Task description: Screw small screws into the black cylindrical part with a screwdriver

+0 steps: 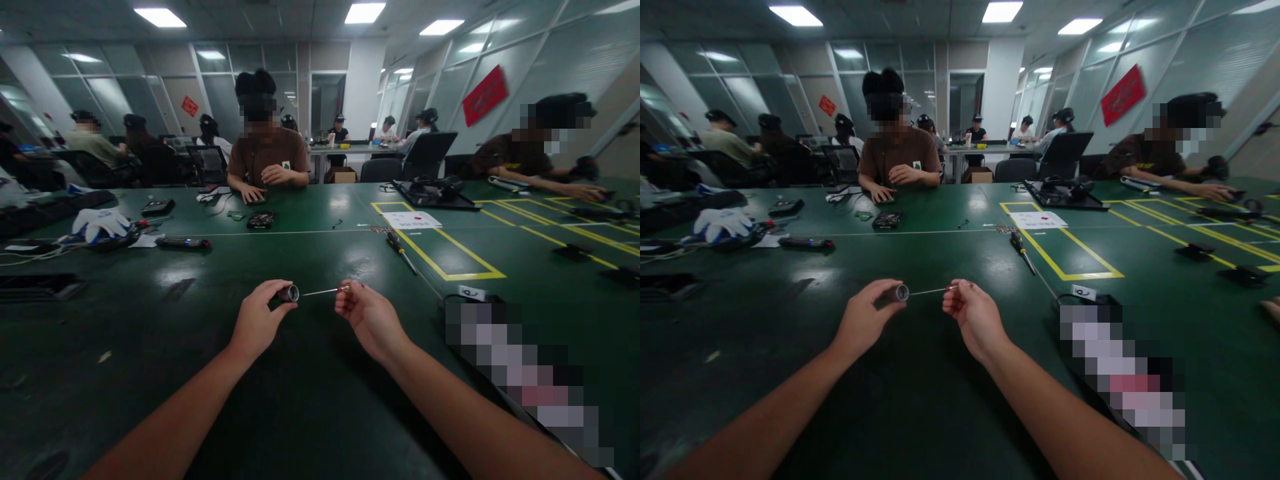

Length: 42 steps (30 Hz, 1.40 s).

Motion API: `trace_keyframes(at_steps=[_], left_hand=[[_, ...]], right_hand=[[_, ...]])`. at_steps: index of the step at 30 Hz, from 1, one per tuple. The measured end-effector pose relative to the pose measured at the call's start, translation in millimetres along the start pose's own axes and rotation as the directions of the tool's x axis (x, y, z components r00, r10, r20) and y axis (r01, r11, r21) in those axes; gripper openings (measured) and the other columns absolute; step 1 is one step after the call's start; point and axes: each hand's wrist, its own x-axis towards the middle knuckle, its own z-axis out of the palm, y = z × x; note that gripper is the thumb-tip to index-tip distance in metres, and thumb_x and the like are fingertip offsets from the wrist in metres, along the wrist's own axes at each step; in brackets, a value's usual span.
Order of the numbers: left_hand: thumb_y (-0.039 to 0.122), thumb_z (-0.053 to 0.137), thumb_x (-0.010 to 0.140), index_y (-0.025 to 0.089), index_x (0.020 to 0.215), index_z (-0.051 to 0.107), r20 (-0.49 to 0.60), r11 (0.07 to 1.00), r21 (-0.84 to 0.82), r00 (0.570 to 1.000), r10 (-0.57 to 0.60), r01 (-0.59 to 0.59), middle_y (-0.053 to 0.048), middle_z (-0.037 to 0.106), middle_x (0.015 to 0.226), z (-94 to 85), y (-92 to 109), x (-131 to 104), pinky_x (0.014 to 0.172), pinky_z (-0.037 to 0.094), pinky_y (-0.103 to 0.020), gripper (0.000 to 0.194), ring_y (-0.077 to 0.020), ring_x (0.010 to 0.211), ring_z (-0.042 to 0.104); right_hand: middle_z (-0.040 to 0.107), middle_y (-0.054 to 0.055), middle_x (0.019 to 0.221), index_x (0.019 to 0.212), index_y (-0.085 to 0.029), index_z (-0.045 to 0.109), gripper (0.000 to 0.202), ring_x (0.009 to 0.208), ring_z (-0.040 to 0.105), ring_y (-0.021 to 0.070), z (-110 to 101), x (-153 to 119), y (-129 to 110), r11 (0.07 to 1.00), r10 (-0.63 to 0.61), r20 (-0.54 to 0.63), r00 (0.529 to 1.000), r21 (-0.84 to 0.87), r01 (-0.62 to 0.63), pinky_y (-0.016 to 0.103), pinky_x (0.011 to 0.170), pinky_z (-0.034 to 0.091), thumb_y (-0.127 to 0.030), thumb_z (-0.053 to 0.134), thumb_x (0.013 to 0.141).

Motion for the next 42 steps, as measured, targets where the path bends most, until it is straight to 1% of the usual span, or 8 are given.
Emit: trace_keyframes(at_steps=[3,6,14,21,37,40,42], left_hand=[[0.019,0.076,0.084,0.025,0.119,0.072,0.0,1.0,-0.004,1.0,-0.006,0.006,-0.006,0.072,0.124,1.0,-1.0,-0.9,0.107,0.052,-0.049,0.035,-0.0251,0.116,0.067],[0.02,0.077,0.084,0.024,0.118,0.073,-0.001,1.0,-0.009,1.0,-0.001,0.001,-0.006,0.072,0.124,1.9,0.4,-1.1,0.107,0.051,-0.049,0.035,-0.0251,0.116,0.067],[0.018,0.077,0.084,0.026,0.118,0.073,0.027,0.998,0.047,0.999,0.035,-0.036,-0.005,0.073,0.124,2.4,1.8,-2.7,0.114,0.044,-0.056,0.035,-0.0257,0.118,0.066],[0.017,0.078,0.083,0.027,0.117,0.073,0.029,0.997,0.057,0.999,0.045,-0.046,-0.005,0.074,0.123,3.4,2.5,-1.9,0.115,0.042,-0.058,0.036,-0.0262,0.118,0.067],[0.018,0.078,0.083,0.027,0.117,0.073,0.037,0.993,0.089,0.996,0.077,-0.08,-0.006,0.074,0.124,2.6,2.3,-3.1,0.116,0.04,-0.06,0.036,-0.0265,0.118,0.066],[0.018,0.078,0.083,0.027,0.117,0.073,0.045,0.993,0.086,0.996,0.071,-0.075,-0.006,0.074,0.123,2.1,3.1,-2.8,0.116,0.04,-0.06,0.035,-0.0267,0.118,0.066],[0.019,0.077,0.084,0.027,0.117,0.073,0.042,0.993,0.084,0.996,0.078,-0.082,-0.006,0.074,0.124,1.7,3.5,-2.7,0.117,0.039,-0.061,0.034,-0.0266,0.118,0.066]], right_hand=[[0.071,0.002,0.079,0.091,-0.02,0.072,0.025,0.075,0.064,0.0172,2.4,-3.5,2.3,0.994,-0.085,0.018,0.996,-0.062,0.086,0.032,0.074,0.052,-0.041,0.082,0.082],[0.072,0.002,0.081,0.093,-0.02,0.072,0.031,0.077,0.066,0.0176,4.7,-6.0,4.3,0.985,-0.128,0.043,0.991,-0.108,0.132,0.034,0.076,0.052,-0.046,0.082,0.08],[0.072,0.003,0.085,0.097,-0.021,0.072,0.027,0.08,0.067,0.0185,4.4,-6.6,6.7,0.972,-0.166,0.061,0.984,-0.159,0.174,0.036,0.079,0.053,-0.045,0.078,0.085],[0.072,0.002,0.082,0.095,-0.022,0.071,0.029,0.078,0.067,0.0185,3.7,-4.7,9.4,0.96,-0.198,0.06,0.978,-0.192,0.206,0.036,0.076,0.054,-0.047,0.079,0.083],[0.071,0.002,0.085,0.097,-0.023,0.071,0.027,0.081,0.068,0.0187,8.2,-10.3,7.0,0.945,-0.209,0.072,0.975,-0.24,0.22,0.036,0.077,0.054,-0.045,0.077,0.084],[0.072,0.002,0.084,0.096,-0.022,0.071,0.026,0.078,0.067,0.0182,6.7,-9.2,6.8,0.966,-0.166,0.056,0.985,-0.194,0.173,0.035,0.076,0.053,-0.043,0.078,0.084],[0.071,0.003,0.081,0.093,-0.021,0.071,0.023,0.075,0.065,0.018,4.1,-6.9,6.7,0.988,-0.083,0.034,0.996,-0.131,0.087,0.034,0.074,0.053,-0.041,0.078,0.084]])
